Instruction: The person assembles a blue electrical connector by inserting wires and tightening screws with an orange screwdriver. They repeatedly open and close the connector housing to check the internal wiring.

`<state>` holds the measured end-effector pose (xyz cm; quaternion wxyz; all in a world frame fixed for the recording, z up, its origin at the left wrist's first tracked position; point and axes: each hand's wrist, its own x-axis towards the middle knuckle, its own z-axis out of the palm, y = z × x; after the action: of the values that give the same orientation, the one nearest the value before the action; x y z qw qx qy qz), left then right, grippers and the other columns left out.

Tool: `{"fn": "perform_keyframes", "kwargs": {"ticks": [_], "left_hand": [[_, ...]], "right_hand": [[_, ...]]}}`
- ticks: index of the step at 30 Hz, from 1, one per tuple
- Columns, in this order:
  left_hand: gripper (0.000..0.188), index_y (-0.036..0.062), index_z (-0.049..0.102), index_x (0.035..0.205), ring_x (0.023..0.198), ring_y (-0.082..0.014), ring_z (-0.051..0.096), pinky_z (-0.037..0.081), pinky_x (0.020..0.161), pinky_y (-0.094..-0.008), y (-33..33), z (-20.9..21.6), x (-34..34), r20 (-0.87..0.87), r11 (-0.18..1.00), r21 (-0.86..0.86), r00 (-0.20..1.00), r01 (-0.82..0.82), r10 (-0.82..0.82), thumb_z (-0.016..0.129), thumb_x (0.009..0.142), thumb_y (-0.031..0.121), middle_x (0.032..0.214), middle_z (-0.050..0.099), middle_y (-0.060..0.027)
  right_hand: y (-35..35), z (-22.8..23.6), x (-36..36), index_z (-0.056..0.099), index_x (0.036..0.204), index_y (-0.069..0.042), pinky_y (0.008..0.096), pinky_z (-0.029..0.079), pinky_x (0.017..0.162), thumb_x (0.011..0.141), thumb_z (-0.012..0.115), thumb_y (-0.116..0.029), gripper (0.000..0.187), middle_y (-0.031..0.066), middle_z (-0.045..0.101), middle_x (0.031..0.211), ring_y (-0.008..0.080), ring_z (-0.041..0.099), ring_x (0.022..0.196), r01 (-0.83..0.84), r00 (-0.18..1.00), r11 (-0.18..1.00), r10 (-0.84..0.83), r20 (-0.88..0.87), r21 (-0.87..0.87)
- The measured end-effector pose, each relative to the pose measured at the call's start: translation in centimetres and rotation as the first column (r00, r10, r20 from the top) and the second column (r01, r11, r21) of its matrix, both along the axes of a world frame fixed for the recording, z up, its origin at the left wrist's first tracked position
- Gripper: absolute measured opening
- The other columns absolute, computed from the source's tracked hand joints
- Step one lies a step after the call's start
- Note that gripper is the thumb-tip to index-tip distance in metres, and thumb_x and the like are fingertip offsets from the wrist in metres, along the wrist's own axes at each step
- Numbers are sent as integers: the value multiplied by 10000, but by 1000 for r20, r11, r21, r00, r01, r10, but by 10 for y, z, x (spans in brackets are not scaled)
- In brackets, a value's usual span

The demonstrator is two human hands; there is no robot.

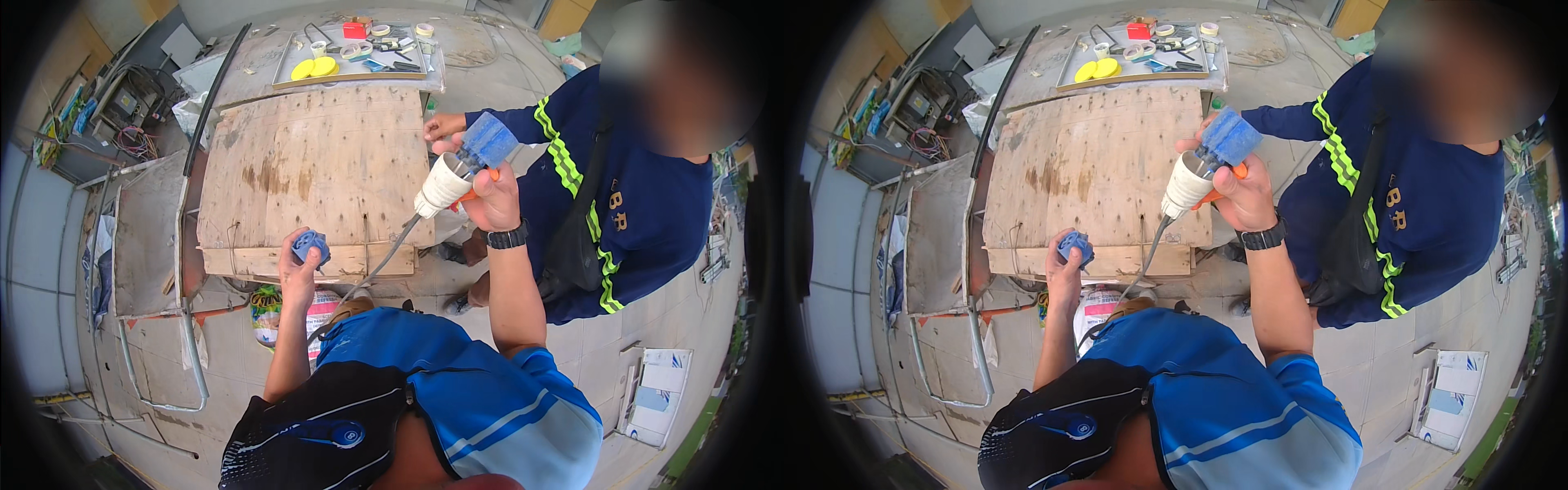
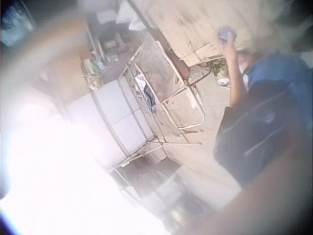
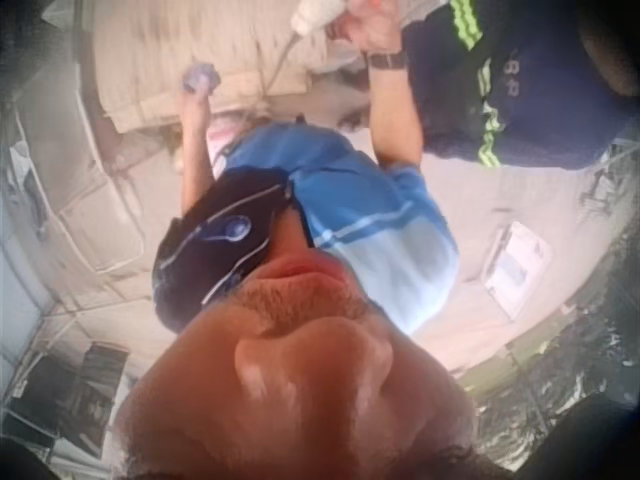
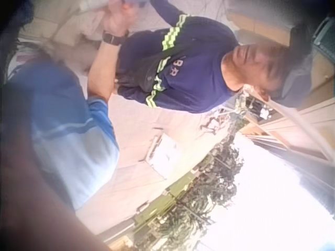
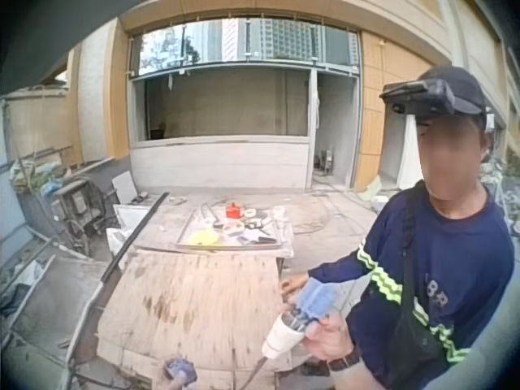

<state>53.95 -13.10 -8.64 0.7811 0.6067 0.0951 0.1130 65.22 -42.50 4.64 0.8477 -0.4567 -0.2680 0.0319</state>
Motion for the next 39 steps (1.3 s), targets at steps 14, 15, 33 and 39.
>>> {"fn": "perform_keyframes", "kwargs": {"ticks": [14,15,33,39], "left_hand": [[663,34,452,1199,1040,-360,497,455,895,-397,4,-172,195,-75,612,784,994,105,-74,832,657,76,1133,456,-183],[665,32,449,1199,1042,-363,495,453,898,-400,-3,-177,201,-88,614,780,993,119,-81,832,657,81,1133,456,-187],[667,30,403,1354,1125,-251,531,437,950,-395,-45,23,228,104,792,-432,897,431,-430,545,918,514,1215,545,-162],[678,39,435,1327,1043,-242,581,450,940,-401,-54,77,207,188,688,-527,858,499,-478,514,910,567,1109,602,-146]], "right_hand": [[17,-85,109,479,1259,-19,357,569,671,975,403,-510,573,130,632,1124,239,657,941,-203,780,914,368,-506,351],[15,-84,115,480,1261,-27,359,566,673,976,404,-507,563,127,632,1123,241,659,937,-131,767,939,299,-568,318],[64,-37,116,492,1252,5,361,572,620,1010,345,-454,539,157,635,1099,252,661,878,-99,761,967,-79,-644,-235],[88,-5,67,599,1104,20,254,471,658,989,492,-403,451,44,623,817,80,562,712,50,812,854,-337,-476,-518]]}}
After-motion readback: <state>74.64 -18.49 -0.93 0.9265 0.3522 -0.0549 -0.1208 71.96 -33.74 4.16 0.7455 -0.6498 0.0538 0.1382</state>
